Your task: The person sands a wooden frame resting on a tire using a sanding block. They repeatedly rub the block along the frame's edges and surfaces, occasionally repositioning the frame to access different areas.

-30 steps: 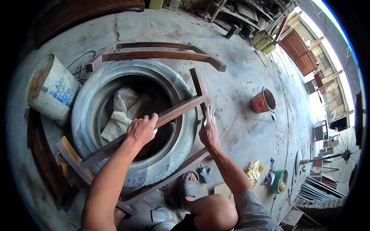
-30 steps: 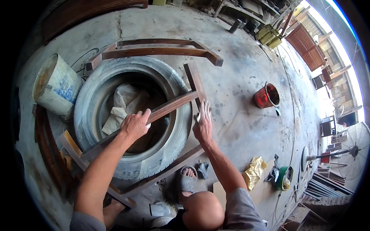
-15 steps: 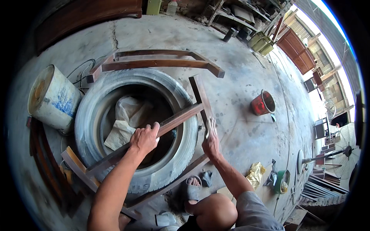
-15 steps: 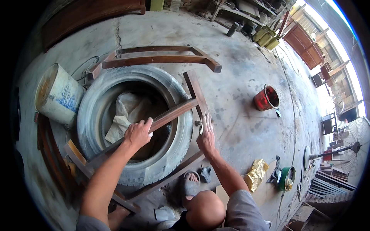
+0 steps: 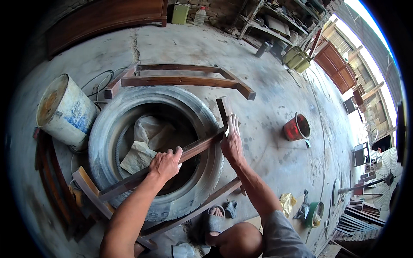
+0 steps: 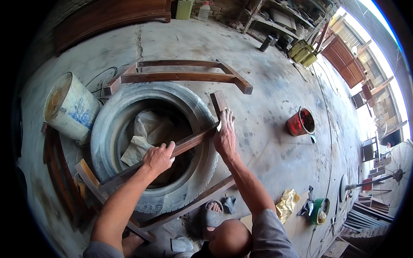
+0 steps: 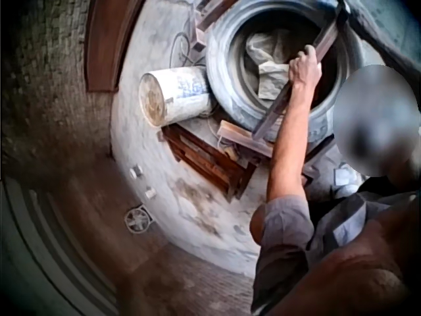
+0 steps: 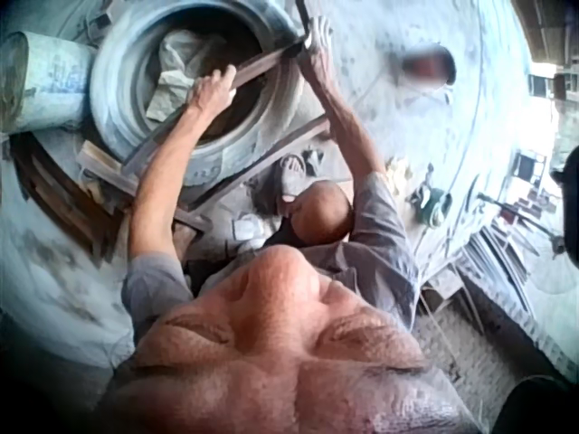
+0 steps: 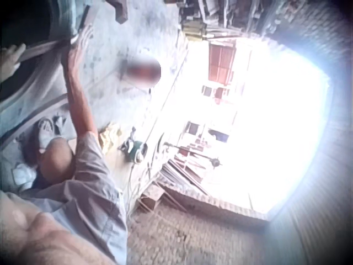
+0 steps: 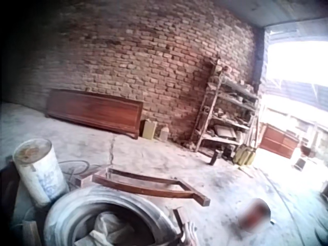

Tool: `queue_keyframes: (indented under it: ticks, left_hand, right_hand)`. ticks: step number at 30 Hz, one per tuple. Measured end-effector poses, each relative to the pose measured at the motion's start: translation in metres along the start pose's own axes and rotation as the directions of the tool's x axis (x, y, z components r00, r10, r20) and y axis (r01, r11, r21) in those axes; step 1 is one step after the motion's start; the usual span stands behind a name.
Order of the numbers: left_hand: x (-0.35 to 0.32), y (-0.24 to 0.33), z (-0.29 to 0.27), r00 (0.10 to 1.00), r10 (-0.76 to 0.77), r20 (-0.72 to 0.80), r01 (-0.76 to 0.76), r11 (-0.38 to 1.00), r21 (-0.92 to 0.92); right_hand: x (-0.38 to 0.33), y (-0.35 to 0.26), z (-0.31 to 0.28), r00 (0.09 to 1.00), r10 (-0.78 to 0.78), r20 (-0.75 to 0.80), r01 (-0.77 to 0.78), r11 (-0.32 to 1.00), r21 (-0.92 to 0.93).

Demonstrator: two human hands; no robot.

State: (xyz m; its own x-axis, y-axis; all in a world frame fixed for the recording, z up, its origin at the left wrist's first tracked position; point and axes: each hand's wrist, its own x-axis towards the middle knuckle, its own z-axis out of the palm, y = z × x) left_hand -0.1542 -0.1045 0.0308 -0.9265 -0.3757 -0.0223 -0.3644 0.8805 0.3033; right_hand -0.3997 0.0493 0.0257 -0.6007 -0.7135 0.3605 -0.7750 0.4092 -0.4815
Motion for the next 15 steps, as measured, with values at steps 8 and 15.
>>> queue_keyframes:
  ticks: [8, 15]
  left_hand:
    - [-0.001, -0.002, 0.002, 1.000, -0.007, -0.009, 0.007, 1.000, -0.017]
    - [-0.004, 0.000, 0.001, 1.000, -0.026, 0.011, 0.025, 1.000, 0.018]
  right_hand:
    - [0.006, -0.008, -0.003, 0.999, -0.050, 0.013, 0.051, 0.999, -0.013]
    - [0.014, 0.001, 0.002, 0.993, -0.119, 0.011, 0.119, 0.993, -0.003]
